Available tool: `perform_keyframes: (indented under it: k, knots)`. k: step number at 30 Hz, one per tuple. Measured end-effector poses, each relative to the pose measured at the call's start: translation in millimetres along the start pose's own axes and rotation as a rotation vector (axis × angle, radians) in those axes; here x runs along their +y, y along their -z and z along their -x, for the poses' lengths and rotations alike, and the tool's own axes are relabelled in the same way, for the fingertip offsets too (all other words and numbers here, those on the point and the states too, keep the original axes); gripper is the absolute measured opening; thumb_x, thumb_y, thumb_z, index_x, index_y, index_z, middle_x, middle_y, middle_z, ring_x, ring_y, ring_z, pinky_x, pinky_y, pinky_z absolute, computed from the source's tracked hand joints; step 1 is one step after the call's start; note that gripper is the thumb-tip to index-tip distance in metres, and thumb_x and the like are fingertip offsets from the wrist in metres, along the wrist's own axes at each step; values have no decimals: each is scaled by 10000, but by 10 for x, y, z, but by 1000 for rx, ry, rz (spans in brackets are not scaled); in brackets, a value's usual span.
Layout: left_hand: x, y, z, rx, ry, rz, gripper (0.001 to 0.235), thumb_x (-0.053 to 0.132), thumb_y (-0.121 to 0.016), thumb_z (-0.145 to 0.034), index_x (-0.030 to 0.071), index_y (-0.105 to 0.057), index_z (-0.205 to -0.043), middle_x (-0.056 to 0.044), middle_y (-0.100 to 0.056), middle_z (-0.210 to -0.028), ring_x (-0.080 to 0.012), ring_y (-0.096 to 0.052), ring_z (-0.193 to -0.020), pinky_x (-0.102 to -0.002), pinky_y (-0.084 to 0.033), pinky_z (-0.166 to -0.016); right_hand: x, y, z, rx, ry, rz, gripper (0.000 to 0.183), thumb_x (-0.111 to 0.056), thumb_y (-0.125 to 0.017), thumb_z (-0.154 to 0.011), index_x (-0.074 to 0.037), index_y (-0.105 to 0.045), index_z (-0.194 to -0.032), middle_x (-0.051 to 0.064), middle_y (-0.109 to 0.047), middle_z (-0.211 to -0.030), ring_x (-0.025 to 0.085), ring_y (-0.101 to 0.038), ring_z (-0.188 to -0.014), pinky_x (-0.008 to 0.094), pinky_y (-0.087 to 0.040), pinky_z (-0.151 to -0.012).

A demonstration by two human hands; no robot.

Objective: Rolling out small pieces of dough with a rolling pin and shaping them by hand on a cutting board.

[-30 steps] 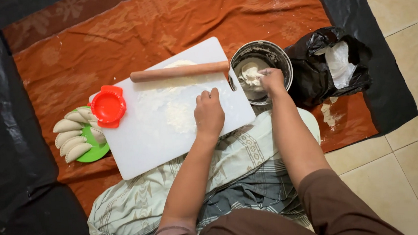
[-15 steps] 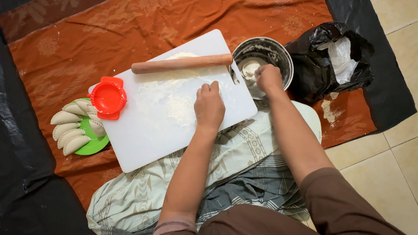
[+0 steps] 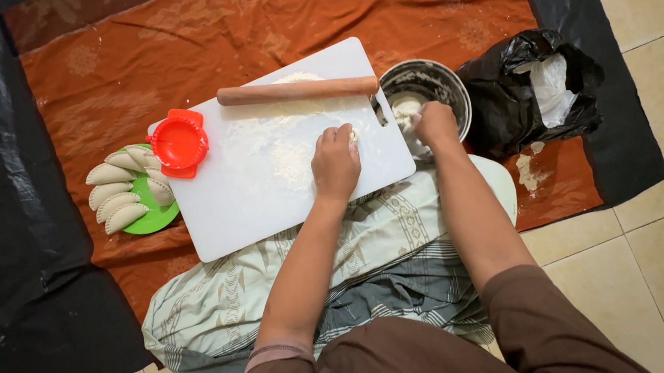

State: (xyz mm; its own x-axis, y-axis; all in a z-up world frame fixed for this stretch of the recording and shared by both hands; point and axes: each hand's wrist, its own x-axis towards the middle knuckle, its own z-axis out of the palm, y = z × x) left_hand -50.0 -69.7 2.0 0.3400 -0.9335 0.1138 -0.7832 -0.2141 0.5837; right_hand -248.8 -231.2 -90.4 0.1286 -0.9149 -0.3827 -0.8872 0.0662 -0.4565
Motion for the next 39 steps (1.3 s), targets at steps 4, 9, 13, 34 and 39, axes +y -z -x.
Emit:
perform_keyframes:
  k: [4, 9, 13, 34, 39]
  knots:
    - [-113, -71, 73, 50, -10, 77, 324, 107, -685, -921, 80, -650, -1242, -111, -632, -1077, -290, -662, -1042, -433, -606, -865, 136, 40, -41, -17, -46, -21, 322, -185, -626, -1018, 78, -703, -1186, 285, -715, -790, 376, -723, -575, 551, -582, -560]
    - [-216, -122, 92, 97, 22, 225, 321, 128, -713, -907, 91, -667, -1222, -102, -643, -1096, -300, -682, -1041, -421, -596, -886, -535, 449, 507, -70, 122, 338, 405, -141, -714, -950, -16, -678, -1333, 312, -657, -1173, 491, -716, -1027, 616, -588, -854]
    - [-267, -156, 91, 124, 28, 270, 330, 147, -725, -903, 106, -664, -1225, -86, -644, -1109, -287, -691, -1041, -404, -601, -886, -179, 133, 228, -59, 123, 266, 370, -12, -744, -859, 70, -707, -1218, 344, -695, -1024, 526, -723, -933, 624, -607, -752]
    - [-248, -17, 87, 78, 189, 589, 316, 66, -760, -889, 41, -661, -1188, -134, -647, -1113, -325, -707, -1072, -351, -637, -876, -29, 458, 541, -171, -146, -413, 221, -70, -641, -981, -2, -738, -1168, 454, -542, -1325, 458, -726, -951, 472, -663, -724]
    - [-268, -26, 95, 77, 189, 611, 315, 57, -756, -895, 35, -663, -1194, -142, -647, -1127, -325, -705, -1086, -346, -628, -892, 186, 136, 247, -33, 159, 121, 507, -16, -866, -781, -26, -721, -1266, 334, -623, -1190, 524, -666, -1085, 597, -630, -825]
